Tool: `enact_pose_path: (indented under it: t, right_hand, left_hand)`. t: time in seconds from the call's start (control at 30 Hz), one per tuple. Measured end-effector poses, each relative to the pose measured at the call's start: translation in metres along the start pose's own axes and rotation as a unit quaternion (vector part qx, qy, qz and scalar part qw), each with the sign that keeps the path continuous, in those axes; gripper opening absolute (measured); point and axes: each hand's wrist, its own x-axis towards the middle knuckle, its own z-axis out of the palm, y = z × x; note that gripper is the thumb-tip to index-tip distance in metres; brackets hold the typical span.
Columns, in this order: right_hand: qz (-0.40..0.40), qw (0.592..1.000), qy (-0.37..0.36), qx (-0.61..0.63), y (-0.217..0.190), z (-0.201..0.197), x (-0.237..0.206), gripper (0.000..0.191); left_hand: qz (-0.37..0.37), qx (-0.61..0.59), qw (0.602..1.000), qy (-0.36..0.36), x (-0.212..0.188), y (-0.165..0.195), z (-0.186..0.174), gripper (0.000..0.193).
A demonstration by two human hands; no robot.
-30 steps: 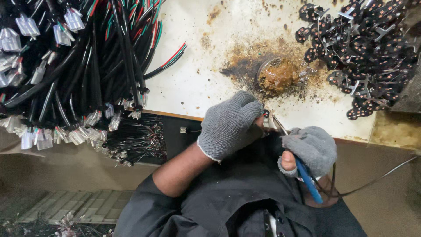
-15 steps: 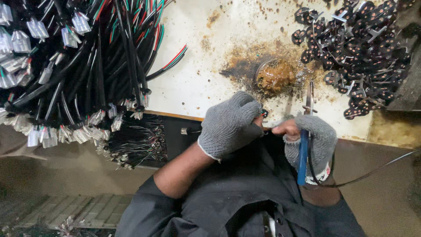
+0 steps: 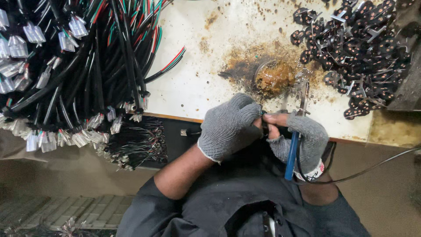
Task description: The person solders the ends of red and green wires at a cluttered workbench, holding a soldering iron in one hand and solder wire in the other, dipping wires into a flux container and twisting wire ends together, repeating the process on successive wire pairs.
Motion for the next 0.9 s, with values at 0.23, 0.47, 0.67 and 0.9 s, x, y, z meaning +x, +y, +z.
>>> enact_pose_path:
  t: [0.23,0.47,0.67,0.9]
  right_hand:
    - [-0.023,1.000,-0.009,-0.014,0.003,0.002,-0.009,0.018]
    - [-0.006,0.999,0.033,-0.021,0.009,0.009,-0.012,0.016]
    - [0.009,0.998,0.029,-0.057,0.002,0.007,-0.007,0.014]
    - [0.006,0.997,0.000,-0.082,-0.002,-0.002,0.000,0.015]
  left_hand:
    - [-0.001,0.004,1.000,-0.024,-0.001,0.000,-0.002,0.012]
    - [0.004,0.007,1.000,-0.027,-0.003,-0.001,-0.002,0.012]
    - [0.042,-0.069,0.996,-0.037,-0.005,-0.005,-0.012,0.013]
    - [-0.074,-0.007,0.994,-0.076,-0.019,0.003,-0.052,0.046]
